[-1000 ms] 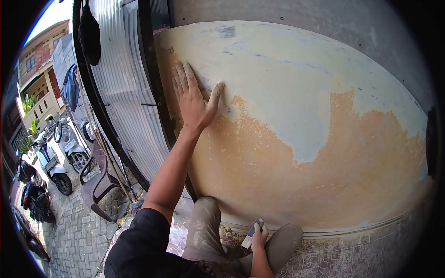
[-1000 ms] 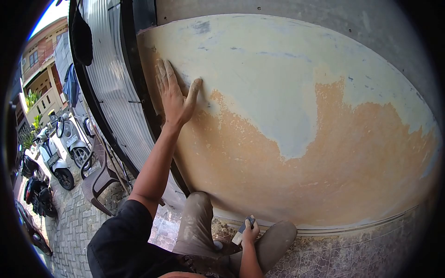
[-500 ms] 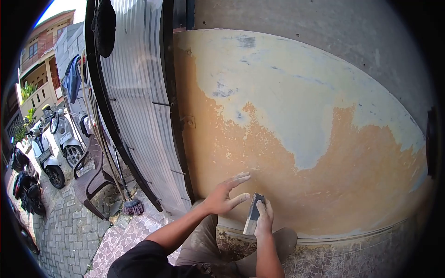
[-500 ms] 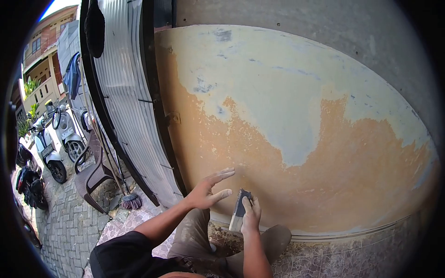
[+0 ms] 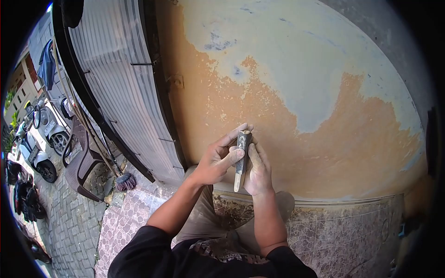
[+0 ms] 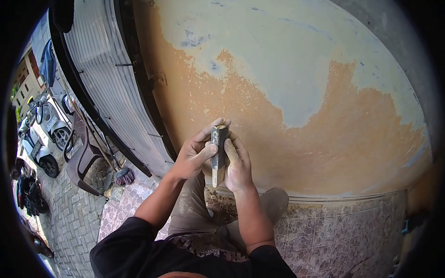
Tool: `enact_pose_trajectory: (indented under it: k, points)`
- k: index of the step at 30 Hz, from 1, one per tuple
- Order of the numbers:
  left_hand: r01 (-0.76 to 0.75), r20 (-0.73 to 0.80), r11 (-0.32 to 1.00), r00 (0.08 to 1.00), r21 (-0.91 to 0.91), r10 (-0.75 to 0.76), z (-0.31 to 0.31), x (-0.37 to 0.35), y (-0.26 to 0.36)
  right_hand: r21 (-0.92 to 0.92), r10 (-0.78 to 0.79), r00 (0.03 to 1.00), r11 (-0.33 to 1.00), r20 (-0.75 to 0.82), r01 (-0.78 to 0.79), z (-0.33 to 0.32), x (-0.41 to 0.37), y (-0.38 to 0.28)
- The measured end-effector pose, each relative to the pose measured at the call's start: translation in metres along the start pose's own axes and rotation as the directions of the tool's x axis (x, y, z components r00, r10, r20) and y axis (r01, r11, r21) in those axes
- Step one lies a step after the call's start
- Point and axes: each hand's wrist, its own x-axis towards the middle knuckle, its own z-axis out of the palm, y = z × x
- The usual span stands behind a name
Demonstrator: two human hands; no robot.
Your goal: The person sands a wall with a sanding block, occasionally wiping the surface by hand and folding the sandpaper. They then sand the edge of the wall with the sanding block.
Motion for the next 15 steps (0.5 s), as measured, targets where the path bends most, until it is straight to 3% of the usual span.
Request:
enact_pose_trajectory:
  k: [5,7,9,12,13,15]
  points:
    - [-0.047,-0.029,0.999,0.998,0.01,0.048,-0.006,0.0,0.009,-0.003,0.0,0.999,1.0,-0.036,0.0,0.013,0.005,0.003]
    - [-0.077,-0.04,0.997,0.996,0.023,0.078,-0.008,0.001,0.012,0.11,0.037,0.997,0.993,0.063,-0.044,0.007,0.008,0.002]
    - [-0.03,-0.053,0.98,0.998,-0.199,0.02,-0.012,0.004,0.013,0.122,0.055,0.994,0.99,0.094,-0.067,0.009,0.012,0.002]
    - [0.039,-0.016,0.99,0.999,-0.134,-0.042,-0.028,0.004,0.016,0.373,0.12,0.937,0.895,0.329,-0.245,0.008,0.022,0.003]
    - [0.077,0.032,0.992,0.997,-0.099,-0.074,-0.032,0.005,0.018,0.361,0.118,0.931,0.899,0.346,-0.248,0.008,0.024,0.001]
    - [0.0,-0.006,0.989,1.0,-0.15,0.0,-0.029,0.007,0.032,0.371,0.188,0.884,0.855,0.428,-0.362,0.013,0.028,-0.005]
